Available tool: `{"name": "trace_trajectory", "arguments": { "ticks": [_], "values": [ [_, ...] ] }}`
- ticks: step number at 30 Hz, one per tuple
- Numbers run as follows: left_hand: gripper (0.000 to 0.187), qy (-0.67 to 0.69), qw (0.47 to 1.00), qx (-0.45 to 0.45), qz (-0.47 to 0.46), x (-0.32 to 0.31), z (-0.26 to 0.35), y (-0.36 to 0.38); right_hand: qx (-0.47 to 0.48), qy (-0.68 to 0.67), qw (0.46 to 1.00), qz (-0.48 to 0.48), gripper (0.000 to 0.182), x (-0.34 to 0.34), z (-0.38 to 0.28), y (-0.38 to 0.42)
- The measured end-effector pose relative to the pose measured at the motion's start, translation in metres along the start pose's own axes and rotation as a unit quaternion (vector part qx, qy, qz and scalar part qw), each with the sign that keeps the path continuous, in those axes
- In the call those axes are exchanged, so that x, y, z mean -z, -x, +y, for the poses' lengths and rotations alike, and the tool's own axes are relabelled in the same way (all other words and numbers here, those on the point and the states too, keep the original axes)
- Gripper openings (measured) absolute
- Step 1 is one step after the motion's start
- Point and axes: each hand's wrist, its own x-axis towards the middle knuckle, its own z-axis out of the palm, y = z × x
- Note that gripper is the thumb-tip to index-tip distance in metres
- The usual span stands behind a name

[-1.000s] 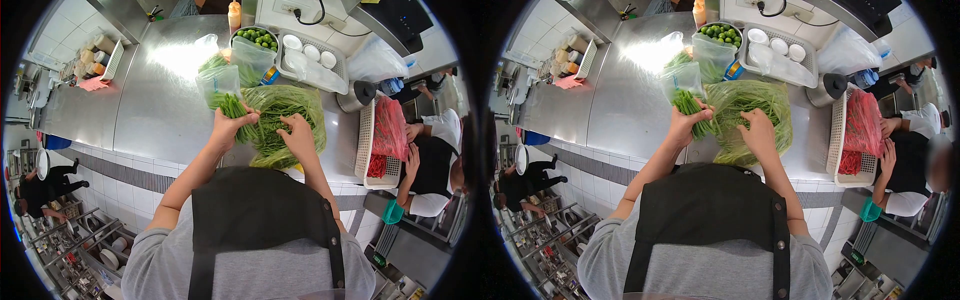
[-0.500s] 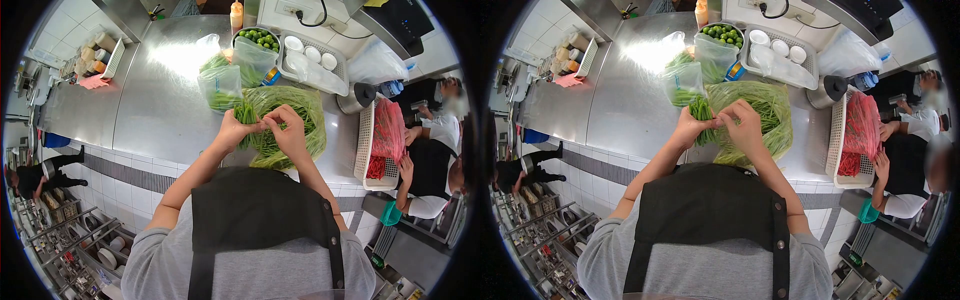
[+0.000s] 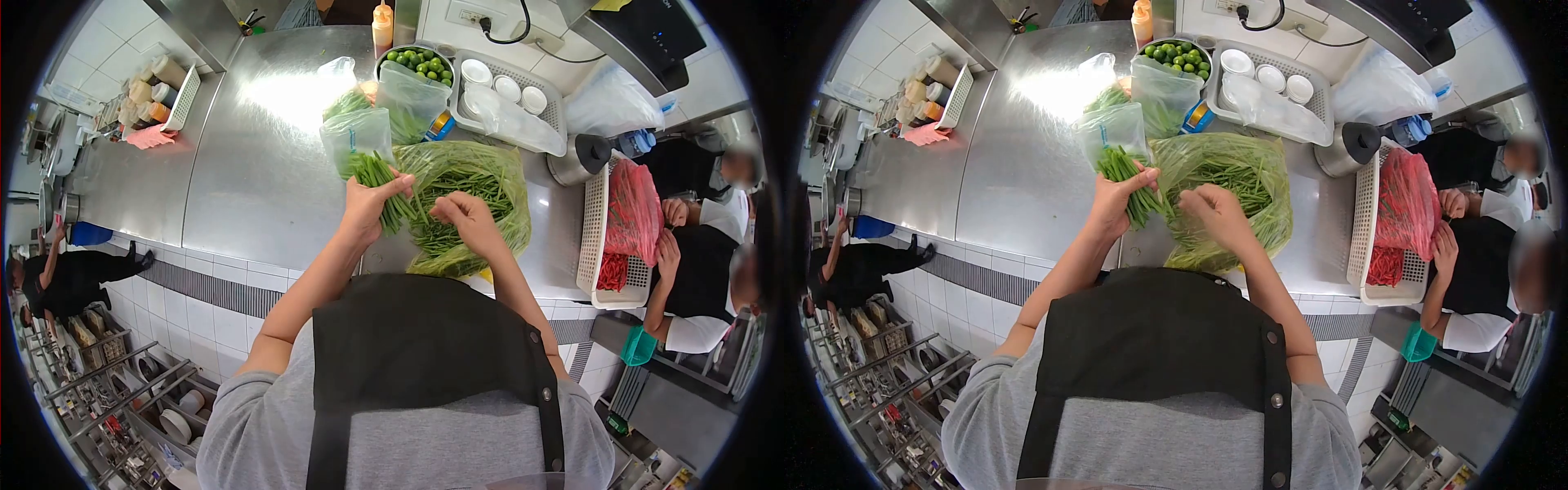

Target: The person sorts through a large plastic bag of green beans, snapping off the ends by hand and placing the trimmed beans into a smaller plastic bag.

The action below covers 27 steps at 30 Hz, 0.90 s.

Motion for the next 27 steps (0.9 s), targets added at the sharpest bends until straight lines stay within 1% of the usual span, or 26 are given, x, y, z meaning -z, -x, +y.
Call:
{"name": "trace_trajectory", "arguments": {
  "ticks": [1, 5, 7, 8, 10, 11, 13, 14, 16, 17, 19, 20, 22, 23, 24, 25, 26, 27],
  "values": [
    [0.02, 0.014, 1.0, -0.02, 0.002, 0.0, 0.0, -0.001, -0.03, -0.154, 0.986, -0.048, 0.026, -0.005, -0.003, 0.005],
    [0.021, 0.021, 0.999, -0.044, -0.013, 0.002, 0.0, -0.004, -0.048, -0.186, 0.978, -0.083, 0.022, -0.016, -0.008, 0.01],
    [0.019, 0.042, 0.997, -0.056, -0.017, -0.002, 0.002, -0.002, -0.03, -0.221, 0.974, -0.029, 0.015, -0.023, 0.0, 0.008],
    [0.019, 0.041, 0.997, -0.056, -0.017, -0.002, 0.002, -0.001, -0.03, -0.221, 0.974, -0.029, 0.015, -0.025, 0.002, 0.008],
    [0.02, -0.003, 0.998, -0.064, -0.022, -0.001, 0.001, 0.0, 0.007, -0.093, 0.995, 0.027, 0.011, -0.027, 0.004, 0.008],
    [0.02, -0.003, 0.998, -0.063, -0.021, 0.0, 0.0, 0.0, 0.007, -0.094, 0.995, 0.027, 0.011, -0.029, 0.003, 0.009],
    [0.021, 0.01, 0.998, -0.068, -0.006, 0.002, -0.002, -0.002, 0.084, -0.032, 0.993, 0.074, 0.01, -0.031, -0.003, 0.012],
    [0.021, 0.009, 0.998, -0.068, -0.007, 0.004, -0.003, -0.003, 0.084, -0.032, 0.993, 0.075, 0.01, -0.031, -0.008, 0.014],
    [0.022, 0.027, 0.998, -0.054, 0.008, 0.008, -0.007, -0.006, 0.179, -0.051, 0.98, 0.066, 0.011, -0.029, -0.021, 0.018],
    [0.022, 0.027, 0.998, -0.052, 0.009, 0.01, -0.008, -0.007, 0.178, -0.051, 0.981, 0.065, 0.011, -0.029, -0.023, 0.018],
    [0.024, 0.06, 0.998, -0.013, 0.029, 0.012, -0.011, -0.008, 0.21, -0.039, 0.975, 0.056, 0.013, -0.027, -0.026, 0.015],
    [0.024, 0.06, 0.998, -0.013, 0.028, 0.016, -0.012, -0.009, 0.21, -0.039, 0.975, 0.057, 0.013, -0.023, -0.022, 0.012],
    [0.019, 0.083, 0.994, 0.073, -0.01, 0.022, -0.013, -0.011, 0.113, 0.1, 0.988, 0.03, 0.022, -0.009, -0.006, 0.005],
    [0.019, 0.084, 0.994, 0.073, -0.011, 0.022, -0.015, -0.01, 0.072, 0.167, 0.982, 0.047, 0.027, -0.002, -0.002, 0.002],
    [0.019, 0.105, 0.99, 0.092, -0.023, 0.022, -0.015, -0.008, 0.072, 0.168, 0.982, 0.046, 0.027, 0.006, 0.008, -0.002],
    [0.021, 0.125, 0.985, 0.112, -0.036, 0.022, -0.016, -0.004, 0.057, 0.201, 0.973, 0.093, 0.024, 0.013, 0.018, -0.007],
    [0.021, 0.126, 0.985, 0.111, -0.034, 0.022, -0.016, 0.001, 0.042, 0.234, 0.961, 0.139, 0.02, 0.017, 0.027, -0.01],
    [0.022, 0.075, 0.986, 0.128, -0.072, 0.02, -0.014, 0.009, 0.041, 0.233, 0.962, 0.138, 0.02, 0.019, 0.026, -0.012]
  ]
}}
